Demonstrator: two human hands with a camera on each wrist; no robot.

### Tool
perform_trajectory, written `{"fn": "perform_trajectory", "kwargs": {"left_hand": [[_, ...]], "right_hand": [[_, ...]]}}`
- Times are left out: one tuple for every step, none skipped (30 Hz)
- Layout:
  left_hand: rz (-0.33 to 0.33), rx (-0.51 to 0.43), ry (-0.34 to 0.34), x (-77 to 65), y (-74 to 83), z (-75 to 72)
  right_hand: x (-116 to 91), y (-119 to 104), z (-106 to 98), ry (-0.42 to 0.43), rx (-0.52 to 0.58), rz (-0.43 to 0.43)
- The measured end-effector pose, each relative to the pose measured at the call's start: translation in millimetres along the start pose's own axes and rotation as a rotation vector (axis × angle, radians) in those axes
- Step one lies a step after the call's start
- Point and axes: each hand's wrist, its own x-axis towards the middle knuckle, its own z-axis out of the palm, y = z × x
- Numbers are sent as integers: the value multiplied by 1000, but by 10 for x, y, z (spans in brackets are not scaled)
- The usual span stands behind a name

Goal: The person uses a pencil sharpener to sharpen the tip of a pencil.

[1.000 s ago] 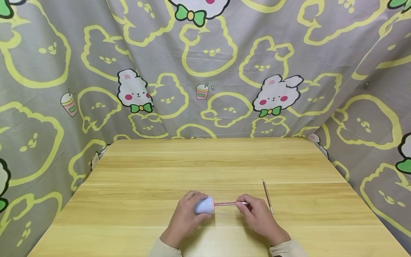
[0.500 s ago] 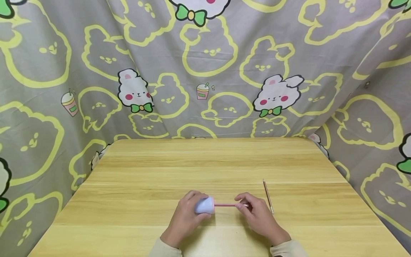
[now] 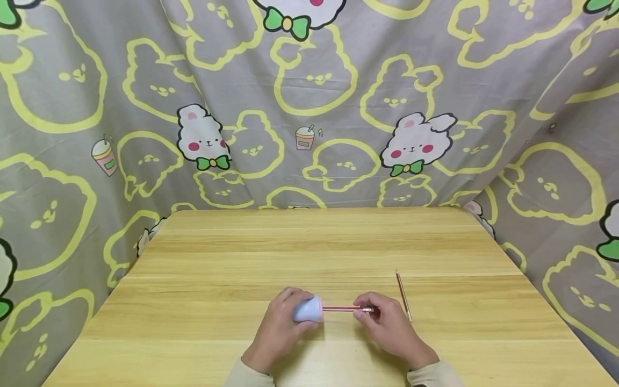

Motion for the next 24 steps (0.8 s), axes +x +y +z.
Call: {"fn": "perform_trajectory", "kwargs": {"left_hand": [[0, 0, -1, 0, 1, 1], [0, 0, -1, -1, 1, 1], [0, 1, -1, 0, 1, 2], [1, 1, 0, 0, 1, 3], [1, 4, 0, 1, 0, 3], [1, 6, 1, 1, 0, 4], [1, 6, 1, 1, 0, 4], [1, 4, 1, 2, 0, 4], [2, 3, 1, 3, 1, 4], [2, 3, 0, 3, 1, 3], [4, 4, 0, 4, 2, 2], [5, 1, 0, 4, 3, 1], [7, 0, 1, 5, 4, 0], [8, 1, 2, 5, 5, -1], [9, 3, 5, 6, 6, -1], [10, 6, 6, 6, 6, -1], [12, 8, 9, 6, 7, -1], [12, 9, 10, 5, 7, -1], [13, 11, 10, 6, 7, 0], [15, 14, 10, 6, 7, 1], [15, 15, 9, 6, 7, 1], [15, 15, 9, 6, 7, 2], [16, 14, 8, 7, 8, 3], [15, 13, 7, 8, 9, 4]], "right_hand": [[1, -1, 4, 8, -5, 0], [1, -2, 8, 14, -8, 0], [2, -3, 12, 20, -10, -2], [3, -4, 16, 23, -9, -4], [3, -5, 19, 23, -5, -6], [3, -6, 19, 22, -4, -10], [2, -6, 19, 20, -1, -11], [2, -7, 18, 18, 1, -10], [2, -8, 16, 14, 4, -9], [1, -9, 13, 12, 8, -6], [2, -11, 10, 9, 11, -4], [4, -14, 7, 8, 13, -3], [6, -18, 4, 7, 16, -7], [8, -21, 2, 7, 18, -14], [11, -25, 0, 8, 20, -22], [14, -28, -2, 11, 20, -29], [17, -31, -3, 14, 22, -36], [18, -32, -3, 16, 20, -39], [18, -31, -3, 18, 19, -41], [19, -28, -3, 20, 17, -36], [18, -26, -3, 20, 19, -24], [16, -21, -4, 19, 18, -14], [13, -15, -4, 16, 17, -1], [10, -10, -5, 13, 17, 11]]}}
